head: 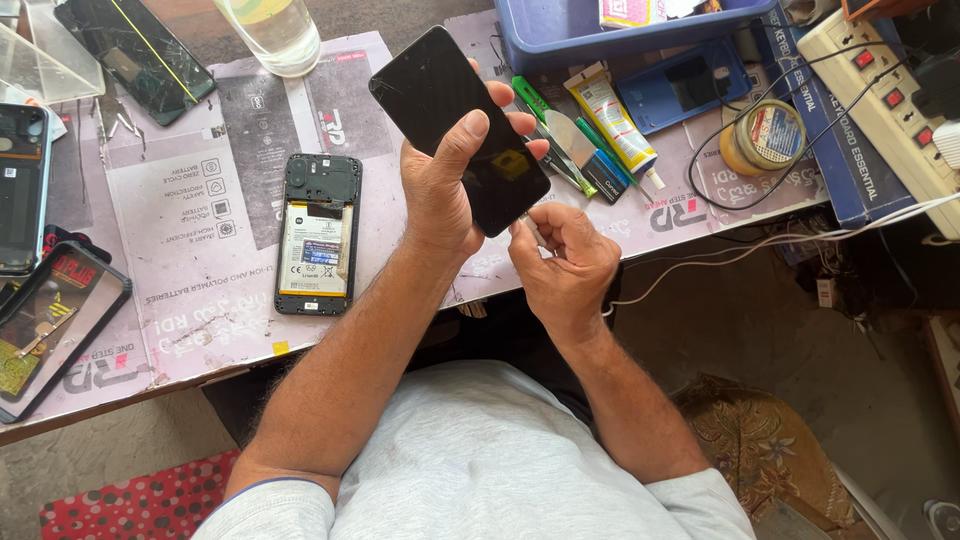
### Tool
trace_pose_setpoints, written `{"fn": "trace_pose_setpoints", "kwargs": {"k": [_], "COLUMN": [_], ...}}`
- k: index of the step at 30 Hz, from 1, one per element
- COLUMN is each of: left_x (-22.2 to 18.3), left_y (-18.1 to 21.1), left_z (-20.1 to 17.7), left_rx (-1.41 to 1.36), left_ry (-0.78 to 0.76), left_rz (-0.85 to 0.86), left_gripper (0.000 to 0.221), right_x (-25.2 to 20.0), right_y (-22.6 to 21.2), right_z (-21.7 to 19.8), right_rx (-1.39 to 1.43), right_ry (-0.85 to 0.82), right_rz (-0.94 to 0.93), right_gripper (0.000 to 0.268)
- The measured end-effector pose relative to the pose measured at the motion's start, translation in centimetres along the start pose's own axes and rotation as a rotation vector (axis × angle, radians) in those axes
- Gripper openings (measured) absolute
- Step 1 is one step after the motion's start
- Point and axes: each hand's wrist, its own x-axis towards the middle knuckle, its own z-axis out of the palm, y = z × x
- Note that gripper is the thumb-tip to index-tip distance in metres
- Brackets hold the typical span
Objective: The person disassembles a mobile phone by removing components, cleans a smartphone screen using a liquid from a spray bottle, and reconnects internal cables using a small prying tool.
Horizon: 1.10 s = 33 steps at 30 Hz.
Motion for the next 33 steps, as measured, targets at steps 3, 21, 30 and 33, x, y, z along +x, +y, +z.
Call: {"fn": "trace_pose_setpoints", "kwargs": {"k": [3, 21, 30, 33], "left_x": [0.0, 0.0, -0.2, -0.1], "left_y": [-0.2, 0.4, -0.2, 0.0], "left_z": [-0.1, -0.1, 0.0, 0.1], "left_rx": [-0.014, -0.025, 0.018, 0.041], "left_ry": [0.000, -0.014, -0.019, -0.030], "left_rz": [0.002, -0.003, 0.010, 0.008], "left_gripper": [0.057, 0.053, 0.055, 0.057], "right_x": [0.1, 0.0, -0.2, 0.2], "right_y": [0.1, -0.2, 0.3, 0.1], "right_z": [0.3, -0.9, -0.9, -0.9], "right_rx": [-0.026, 0.013, 0.019, 0.009], "right_ry": [0.019, -0.141, -0.132, -0.150], "right_rz": [0.002, -0.100, -0.096, -0.052], "right_gripper": [0.012, 0.014, 0.018, 0.022]}}
